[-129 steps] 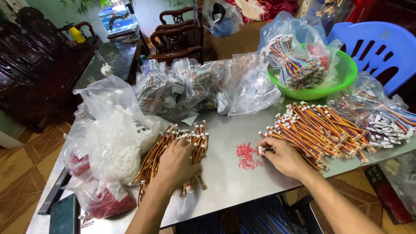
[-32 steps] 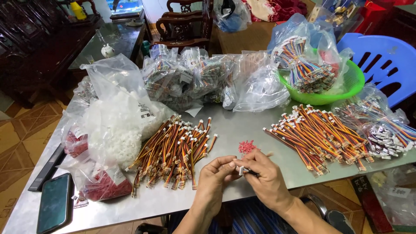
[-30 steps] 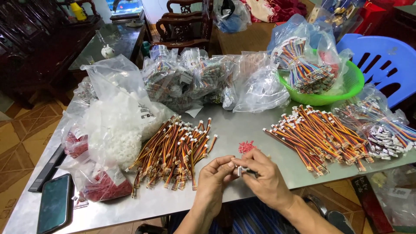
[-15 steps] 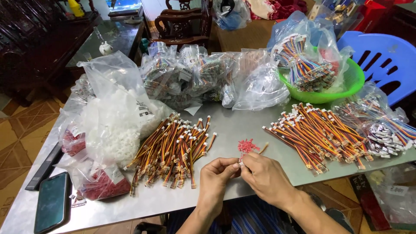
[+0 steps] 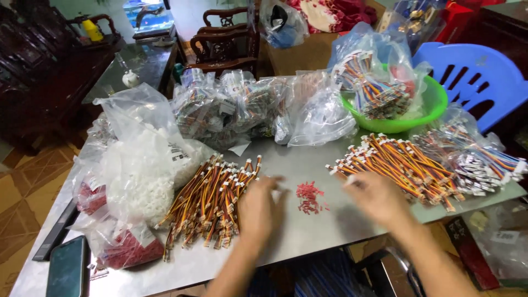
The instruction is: Assembling wire harnesses by manually attaching small red connectors to the ends of pre-cut wires.
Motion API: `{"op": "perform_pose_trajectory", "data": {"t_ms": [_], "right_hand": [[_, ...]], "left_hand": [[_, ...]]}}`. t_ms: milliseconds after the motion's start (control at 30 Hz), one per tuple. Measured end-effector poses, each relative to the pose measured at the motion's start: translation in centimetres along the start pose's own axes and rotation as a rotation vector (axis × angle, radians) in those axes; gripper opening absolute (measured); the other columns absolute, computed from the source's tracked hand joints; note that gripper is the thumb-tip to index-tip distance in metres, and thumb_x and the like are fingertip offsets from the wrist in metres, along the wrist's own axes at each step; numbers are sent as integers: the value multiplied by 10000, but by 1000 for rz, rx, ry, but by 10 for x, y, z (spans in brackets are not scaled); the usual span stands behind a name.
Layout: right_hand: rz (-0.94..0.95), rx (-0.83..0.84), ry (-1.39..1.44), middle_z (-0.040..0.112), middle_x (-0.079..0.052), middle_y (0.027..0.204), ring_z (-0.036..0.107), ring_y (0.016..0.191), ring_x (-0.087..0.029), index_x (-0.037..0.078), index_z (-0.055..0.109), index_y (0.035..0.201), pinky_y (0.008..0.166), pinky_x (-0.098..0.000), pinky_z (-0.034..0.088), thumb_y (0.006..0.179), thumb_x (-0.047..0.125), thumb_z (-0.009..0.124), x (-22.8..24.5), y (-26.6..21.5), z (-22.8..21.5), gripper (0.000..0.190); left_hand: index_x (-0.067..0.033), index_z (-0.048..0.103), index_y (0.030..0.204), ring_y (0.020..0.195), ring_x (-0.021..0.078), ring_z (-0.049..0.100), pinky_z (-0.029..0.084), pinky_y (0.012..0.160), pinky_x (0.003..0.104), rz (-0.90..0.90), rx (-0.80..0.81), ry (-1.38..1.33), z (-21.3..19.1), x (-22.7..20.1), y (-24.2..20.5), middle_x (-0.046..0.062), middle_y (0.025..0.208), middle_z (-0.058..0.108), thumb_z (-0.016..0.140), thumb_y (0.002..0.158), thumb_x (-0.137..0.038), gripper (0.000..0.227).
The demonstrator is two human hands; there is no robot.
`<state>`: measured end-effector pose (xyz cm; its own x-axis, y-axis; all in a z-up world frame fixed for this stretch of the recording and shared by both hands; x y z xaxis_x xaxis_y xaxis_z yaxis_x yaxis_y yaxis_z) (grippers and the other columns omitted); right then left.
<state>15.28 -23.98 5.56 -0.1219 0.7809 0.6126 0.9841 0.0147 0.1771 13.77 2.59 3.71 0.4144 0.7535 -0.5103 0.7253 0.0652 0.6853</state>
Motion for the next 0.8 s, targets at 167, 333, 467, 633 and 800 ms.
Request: {"op": "perform_pose_trajectory", "data": {"t_ms": [167,333,467,633,800], "right_hand": [[227,-108,-184,771,-83,861,740,887,-283,141,790,993,782,-398,566,859,426,748,-82,24,-17,318],[-22,-148,69,786,-90,921,749,985,-281,164,824,882,885,-392,569,763,134,773,-34,11,-1,133],[-81,91,283,805,-154,924,763,951,-293,57,837,886,864,-400,582,709,5,764,-3,5,35,199],[-59,187,234,810,-86,925,765,932,-244,116,848,878,826,-352,598,756,83,789,-1,8,51,139],[-194,237,-125,745,-24,947,735,973,-274,195,755,915,871,-382,589,811,146,731,-14,12,78,118]], "left_hand": [[-164,719,1138,1045,290,708,615,851,477,-289,521,359,45,61,27,41,1103,693,777,866,-355,337],[-137,737,1034,1044,330,709,597,865,489,-325,536,305,40,61,34,55,1068,696,755,876,-239,189],[-225,754,1086,957,342,747,578,812,504,-315,469,181,17,57,48,29,929,795,723,878,-237,211],[-238,789,1001,886,312,750,573,793,446,-270,310,88,-60,-6,72,38,861,774,734,878,-284,142],[-180,820,980,678,203,715,561,678,347,-415,214,-169,-96,-22,59,63,748,781,714,915,-231,135]]}}
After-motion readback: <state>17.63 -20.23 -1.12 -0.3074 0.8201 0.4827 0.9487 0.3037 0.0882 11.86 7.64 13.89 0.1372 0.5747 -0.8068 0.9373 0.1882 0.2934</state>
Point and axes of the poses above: each hand's wrist, its own y-axis towards the middle knuckle, its own z-axis out of the palm, x = y × z, the point moved 10 cm from there along y, towards the middle knuckle
